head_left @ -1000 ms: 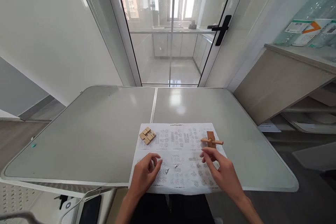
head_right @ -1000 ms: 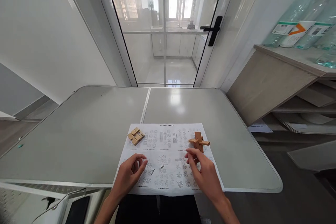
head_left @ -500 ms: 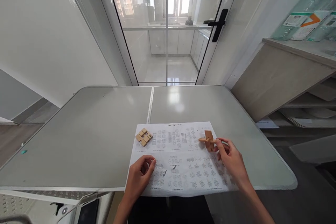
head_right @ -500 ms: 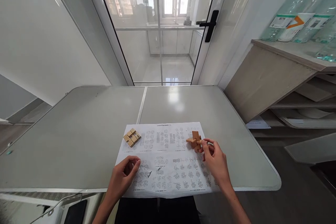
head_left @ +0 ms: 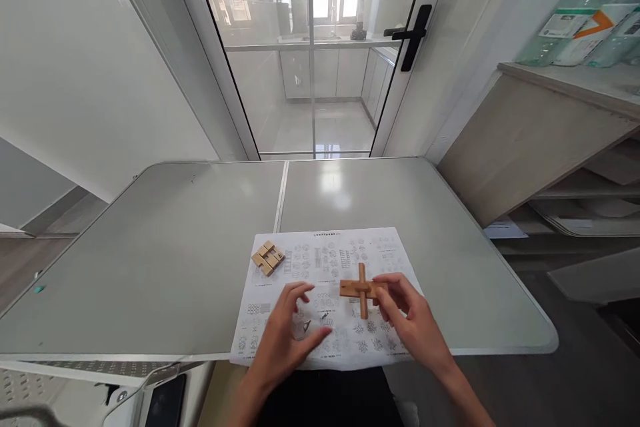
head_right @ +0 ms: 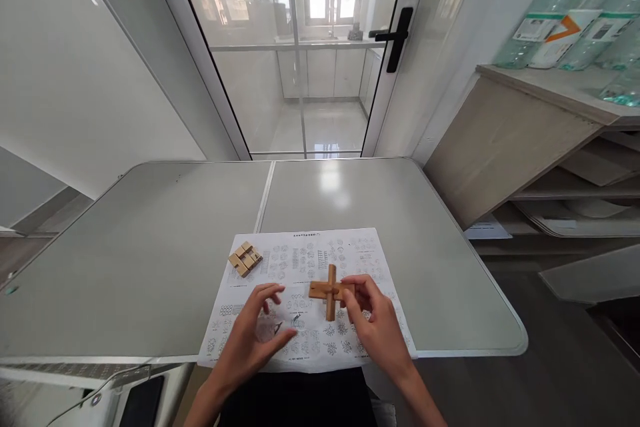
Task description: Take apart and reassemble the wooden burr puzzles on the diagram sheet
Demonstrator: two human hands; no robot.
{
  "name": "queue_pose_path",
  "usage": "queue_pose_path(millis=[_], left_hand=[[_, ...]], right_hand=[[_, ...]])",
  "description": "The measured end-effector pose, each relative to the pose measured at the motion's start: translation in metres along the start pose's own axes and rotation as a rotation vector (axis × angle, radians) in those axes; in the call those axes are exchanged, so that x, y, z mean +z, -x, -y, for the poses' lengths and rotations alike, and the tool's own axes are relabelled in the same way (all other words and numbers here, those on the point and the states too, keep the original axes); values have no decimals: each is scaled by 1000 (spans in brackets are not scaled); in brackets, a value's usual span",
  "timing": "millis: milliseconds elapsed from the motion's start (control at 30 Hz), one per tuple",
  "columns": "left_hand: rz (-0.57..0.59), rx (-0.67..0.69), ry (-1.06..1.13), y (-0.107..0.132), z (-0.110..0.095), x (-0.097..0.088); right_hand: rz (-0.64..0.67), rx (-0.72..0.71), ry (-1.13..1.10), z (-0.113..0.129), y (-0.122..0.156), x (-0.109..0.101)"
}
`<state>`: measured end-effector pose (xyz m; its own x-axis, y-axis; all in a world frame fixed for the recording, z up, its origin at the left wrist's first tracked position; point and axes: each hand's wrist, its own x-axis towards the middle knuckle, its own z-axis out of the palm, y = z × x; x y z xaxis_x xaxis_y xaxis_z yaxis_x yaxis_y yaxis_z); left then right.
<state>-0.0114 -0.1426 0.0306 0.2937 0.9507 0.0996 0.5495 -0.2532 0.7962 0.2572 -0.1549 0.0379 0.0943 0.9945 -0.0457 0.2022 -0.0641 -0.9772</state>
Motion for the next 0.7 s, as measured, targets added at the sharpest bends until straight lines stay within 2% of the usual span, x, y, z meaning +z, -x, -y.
queue_pose_path(millis=[167,333,467,700], left_hand=[[126,121,69,-16,-25,17],[225,117,163,-24,-36,19],[222,90,194,-24,-40,19],[217,97,199,-25,-46,23]], right_hand=[[134,-90,-5,11,13,14],[227,-82,-40,16,19,12],[232,-64,-85,13,24,7],[163,-23,-129,11,32,11]])
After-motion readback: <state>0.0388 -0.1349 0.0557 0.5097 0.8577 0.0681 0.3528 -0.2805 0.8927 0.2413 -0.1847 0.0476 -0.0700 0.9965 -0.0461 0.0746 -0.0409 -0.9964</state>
